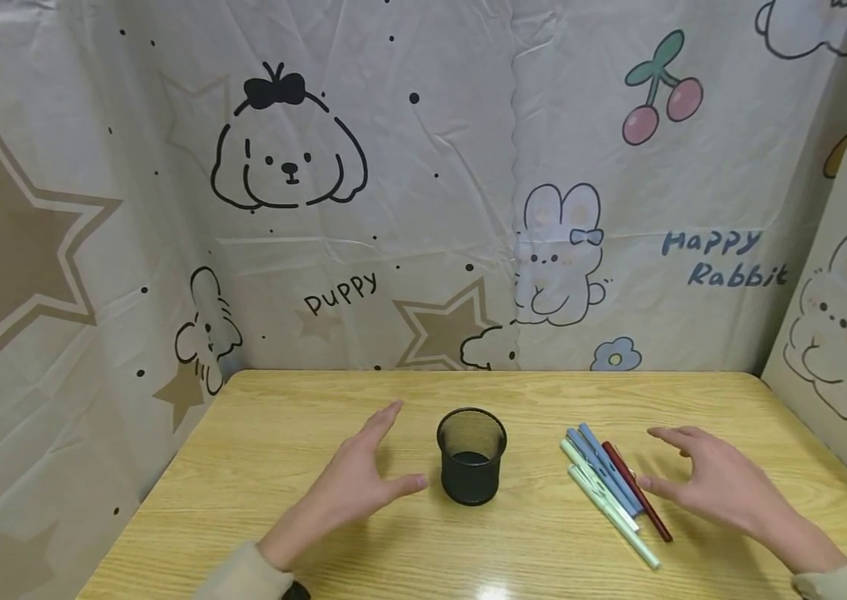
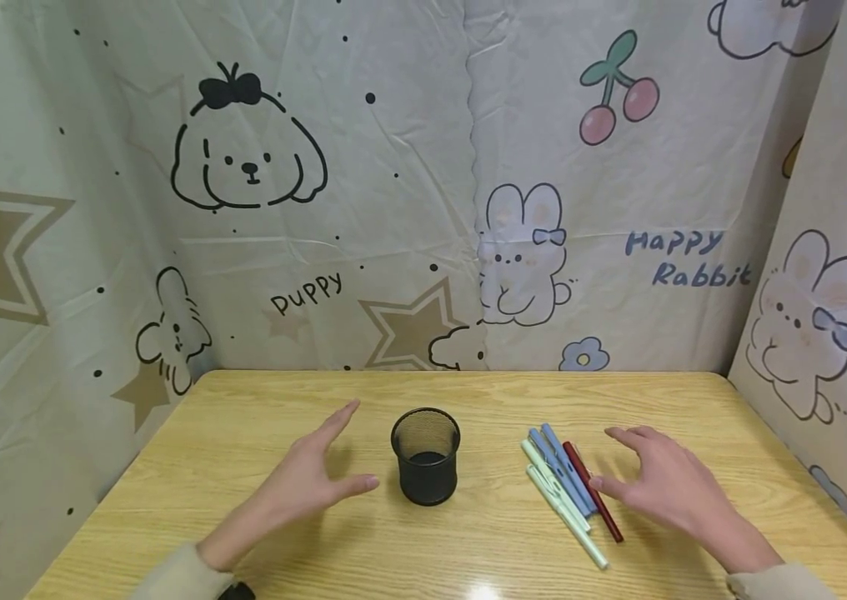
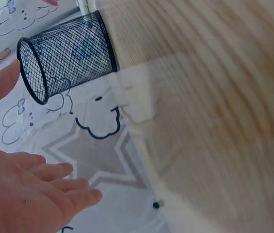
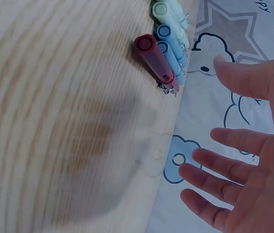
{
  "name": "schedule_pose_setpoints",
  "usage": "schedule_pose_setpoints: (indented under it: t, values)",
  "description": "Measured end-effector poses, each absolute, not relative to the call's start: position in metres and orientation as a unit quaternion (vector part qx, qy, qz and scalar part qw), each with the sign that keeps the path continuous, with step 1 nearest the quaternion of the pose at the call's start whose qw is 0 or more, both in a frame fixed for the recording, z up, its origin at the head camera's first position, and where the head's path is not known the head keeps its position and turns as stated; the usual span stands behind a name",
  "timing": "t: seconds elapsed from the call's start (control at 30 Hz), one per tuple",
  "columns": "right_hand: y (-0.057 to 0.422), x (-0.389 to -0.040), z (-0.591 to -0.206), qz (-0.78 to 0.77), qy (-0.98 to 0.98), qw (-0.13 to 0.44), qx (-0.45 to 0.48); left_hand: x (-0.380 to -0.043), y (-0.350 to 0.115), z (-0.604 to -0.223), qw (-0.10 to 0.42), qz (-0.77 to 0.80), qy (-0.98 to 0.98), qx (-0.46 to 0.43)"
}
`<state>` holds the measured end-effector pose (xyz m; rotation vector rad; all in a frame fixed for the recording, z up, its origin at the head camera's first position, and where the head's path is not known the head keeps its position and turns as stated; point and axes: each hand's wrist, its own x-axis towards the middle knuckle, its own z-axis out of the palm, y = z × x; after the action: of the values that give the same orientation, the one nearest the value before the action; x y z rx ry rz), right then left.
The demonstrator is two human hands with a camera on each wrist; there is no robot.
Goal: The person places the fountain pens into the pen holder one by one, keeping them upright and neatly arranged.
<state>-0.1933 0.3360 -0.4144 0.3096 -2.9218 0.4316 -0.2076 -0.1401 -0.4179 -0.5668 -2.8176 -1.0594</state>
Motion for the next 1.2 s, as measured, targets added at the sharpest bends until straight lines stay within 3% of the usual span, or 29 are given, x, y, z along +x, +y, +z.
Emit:
schedule_pose_setpoints:
  t: [0.23,0.57,1.2]
  values:
    - [0.34,-0.196,-0.419,0.207,-0.971,0.051,0.112,-0.22,-0.129,-0.423,-0.003,-0.451,-0.865,-0.22]
    - [0.347,-0.198,-0.425,0.26,-0.958,0.009,0.121,-0.231,-0.119,-0.431,-0.101,-0.574,-0.774,-0.246]
    - [0.356,-0.202,-0.433,0.309,-0.94,-0.052,0.136,-0.238,-0.097,-0.431,-0.12,-0.615,-0.743,-0.233]
